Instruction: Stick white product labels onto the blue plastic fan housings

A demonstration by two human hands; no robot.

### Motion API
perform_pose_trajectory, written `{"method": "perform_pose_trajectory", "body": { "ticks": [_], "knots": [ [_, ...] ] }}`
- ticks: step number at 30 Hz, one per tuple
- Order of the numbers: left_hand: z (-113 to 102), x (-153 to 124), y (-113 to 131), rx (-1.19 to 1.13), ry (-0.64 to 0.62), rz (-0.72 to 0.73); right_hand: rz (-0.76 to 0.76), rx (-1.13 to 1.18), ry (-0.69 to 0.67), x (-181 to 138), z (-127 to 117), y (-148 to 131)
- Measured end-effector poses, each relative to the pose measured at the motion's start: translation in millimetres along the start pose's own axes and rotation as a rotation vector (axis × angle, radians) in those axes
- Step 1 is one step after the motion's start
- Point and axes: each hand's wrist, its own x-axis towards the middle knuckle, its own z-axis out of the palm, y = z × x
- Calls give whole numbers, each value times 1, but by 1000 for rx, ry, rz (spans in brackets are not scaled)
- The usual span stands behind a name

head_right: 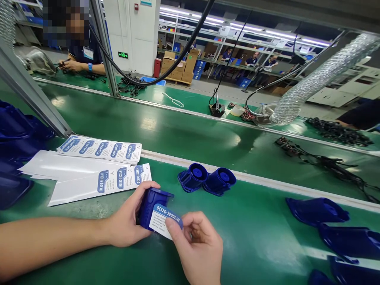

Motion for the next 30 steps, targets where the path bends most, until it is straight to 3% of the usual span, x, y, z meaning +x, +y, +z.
{"method": "perform_pose_trajectory", "body": {
  "ticks": [30],
  "knots": [
    [0,0,-1,0,19,9,-1,-8,-4,0,-1,2]
  ]
}}
